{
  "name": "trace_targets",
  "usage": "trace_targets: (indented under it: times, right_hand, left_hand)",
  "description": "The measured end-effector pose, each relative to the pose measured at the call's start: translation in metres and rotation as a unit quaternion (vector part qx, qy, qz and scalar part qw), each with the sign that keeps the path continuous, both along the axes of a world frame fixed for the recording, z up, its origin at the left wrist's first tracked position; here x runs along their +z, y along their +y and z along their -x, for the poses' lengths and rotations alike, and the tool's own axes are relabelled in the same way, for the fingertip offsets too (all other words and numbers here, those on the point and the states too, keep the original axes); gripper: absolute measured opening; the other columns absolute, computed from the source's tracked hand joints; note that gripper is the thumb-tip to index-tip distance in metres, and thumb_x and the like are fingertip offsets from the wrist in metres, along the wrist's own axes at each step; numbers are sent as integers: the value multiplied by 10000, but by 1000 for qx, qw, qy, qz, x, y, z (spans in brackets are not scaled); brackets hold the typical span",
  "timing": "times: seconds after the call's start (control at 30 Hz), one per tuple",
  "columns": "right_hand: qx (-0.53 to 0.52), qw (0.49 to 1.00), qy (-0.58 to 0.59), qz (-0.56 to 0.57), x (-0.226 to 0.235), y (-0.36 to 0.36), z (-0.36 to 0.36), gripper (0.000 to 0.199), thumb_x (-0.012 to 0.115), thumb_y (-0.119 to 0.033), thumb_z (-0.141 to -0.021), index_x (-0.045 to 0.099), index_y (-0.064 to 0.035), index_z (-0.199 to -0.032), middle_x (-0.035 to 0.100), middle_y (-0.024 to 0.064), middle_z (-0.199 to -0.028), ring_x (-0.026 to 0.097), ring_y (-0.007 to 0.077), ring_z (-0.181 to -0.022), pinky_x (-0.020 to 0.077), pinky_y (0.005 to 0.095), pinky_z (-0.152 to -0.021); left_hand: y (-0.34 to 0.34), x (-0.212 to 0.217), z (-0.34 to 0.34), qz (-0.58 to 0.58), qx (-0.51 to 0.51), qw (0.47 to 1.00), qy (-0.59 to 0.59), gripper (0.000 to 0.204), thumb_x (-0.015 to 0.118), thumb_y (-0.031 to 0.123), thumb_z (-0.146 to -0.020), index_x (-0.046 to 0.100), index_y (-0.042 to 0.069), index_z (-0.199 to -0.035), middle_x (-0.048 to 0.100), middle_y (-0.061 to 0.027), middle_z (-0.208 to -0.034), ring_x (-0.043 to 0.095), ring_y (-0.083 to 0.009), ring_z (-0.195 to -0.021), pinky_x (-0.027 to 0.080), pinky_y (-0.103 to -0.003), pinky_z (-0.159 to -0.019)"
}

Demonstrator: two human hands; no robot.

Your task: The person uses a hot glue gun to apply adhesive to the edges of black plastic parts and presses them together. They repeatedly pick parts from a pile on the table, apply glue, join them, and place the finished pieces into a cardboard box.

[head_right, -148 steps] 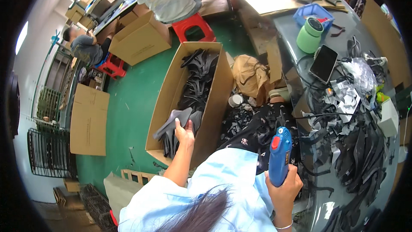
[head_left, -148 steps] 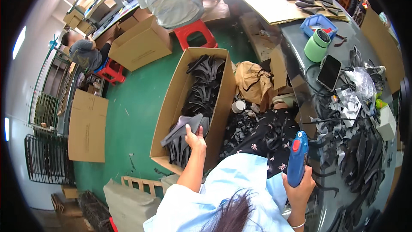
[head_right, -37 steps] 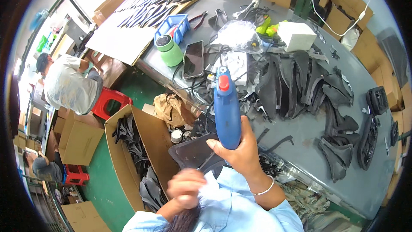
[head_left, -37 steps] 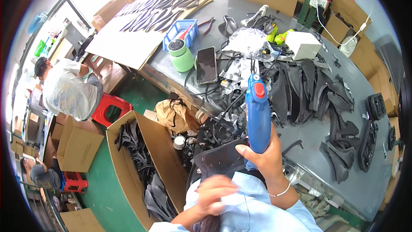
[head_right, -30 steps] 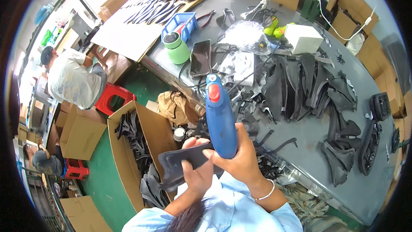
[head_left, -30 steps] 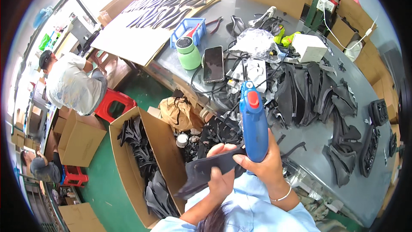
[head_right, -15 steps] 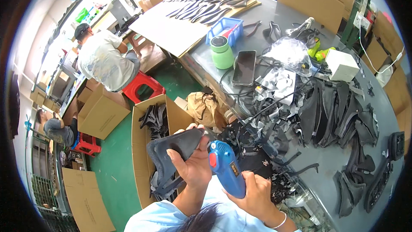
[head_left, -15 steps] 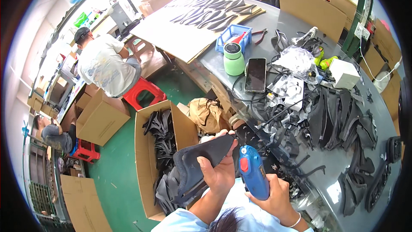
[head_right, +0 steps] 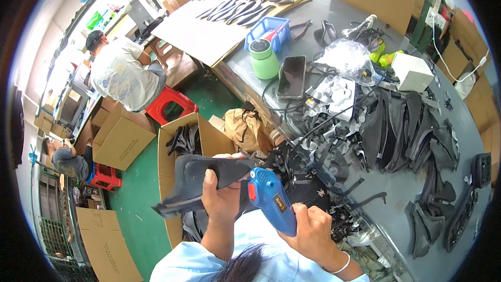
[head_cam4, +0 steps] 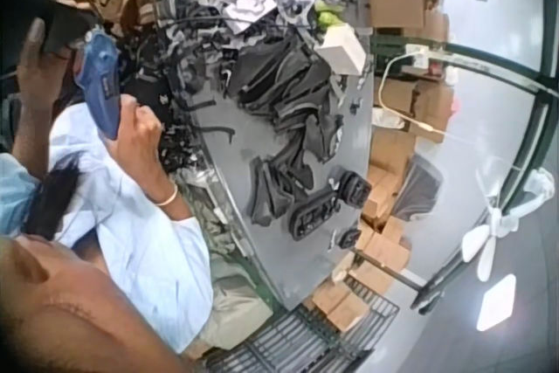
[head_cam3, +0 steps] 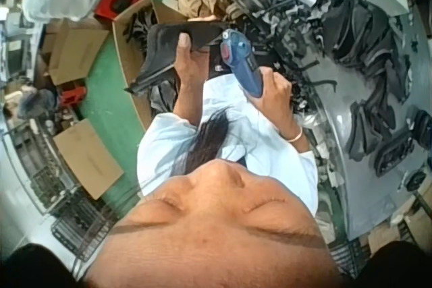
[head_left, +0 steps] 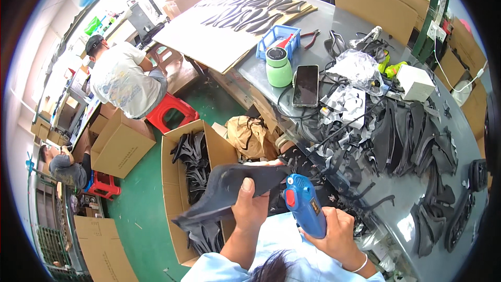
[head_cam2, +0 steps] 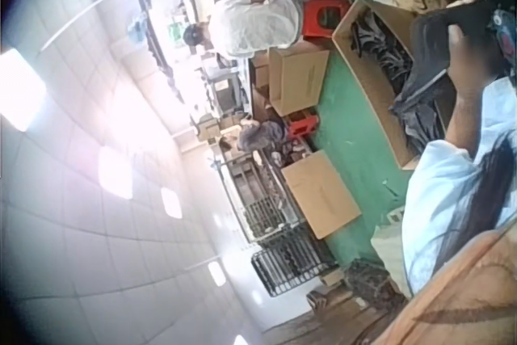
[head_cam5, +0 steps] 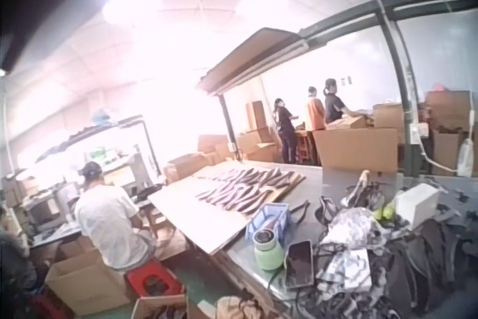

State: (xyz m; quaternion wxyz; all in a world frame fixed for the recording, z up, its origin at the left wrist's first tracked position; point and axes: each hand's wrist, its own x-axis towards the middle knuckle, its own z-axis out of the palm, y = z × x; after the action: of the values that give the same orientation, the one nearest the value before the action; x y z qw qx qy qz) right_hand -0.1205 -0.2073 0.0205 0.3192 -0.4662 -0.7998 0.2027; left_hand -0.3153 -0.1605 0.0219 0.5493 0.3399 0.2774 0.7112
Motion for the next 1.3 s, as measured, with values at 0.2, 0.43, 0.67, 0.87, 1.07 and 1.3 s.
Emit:
trace_targets:
  times: [0.2,0.43,0.67,0.87,1.07,1.3]
  right_hand:
    - [3,1000,7,-23,2,6,0,474,802,-185,-592,518,-6,-926,563,95,-588,568,280,-507,444,355,-522]
    - [9,1000,11,-20,1,6,1,464,799,-180,-597,519,-6,-923,560,87,-577,571,264,-503,450,347,-530]
    - [9,1000,22,-13,0,6,0,459,796,-180,-596,514,-13,-918,563,77,-584,571,256,-498,452,341,-532]
    - [20,999,26,30,-1,4,1,526,833,-280,-607,506,-6,-914,581,121,-687,589,270,-559,468,365,-533]
    - [14,997,70,42,3,6,5,521,835,-289,-613,505,-10,-904,567,114,-644,576,259,-520,461,347,-507]
    - [18,1000,15,-9,2,6,3,489,819,-229,-605,502,-7,-904,577,103,-642,582,275,-535,462,373,-518]
  left_hand:
    - [8,25,15,25,-26,998,55,366,536,223,-887,519,-43,-1138,610,-228,-1048,634,-311,-920,514,-424,-821]
    - [10,26,16,51,-9,985,167,344,561,136,-871,505,-35,-1164,603,-179,-1077,601,-276,-1003,484,-419,-879]
    - [3,20,17,9,44,993,112,324,587,88,-863,498,-21,-1155,577,-100,-1063,560,-167,-972,450,-327,-876]
    - [4,15,7,40,67,991,112,265,621,72,-847,547,-13,-1086,576,-45,-991,538,-92,-885,426,-225,-808]
    - [4,16,6,58,39,990,126,274,640,66,-829,560,-12,-1080,582,-20,-954,530,-82,-843,418,-207,-772]
    - [8,38,20,103,-53,967,226,272,620,24,-787,575,-32,-1049,631,-66,-928,585,-132,-844,462,-271,-784]
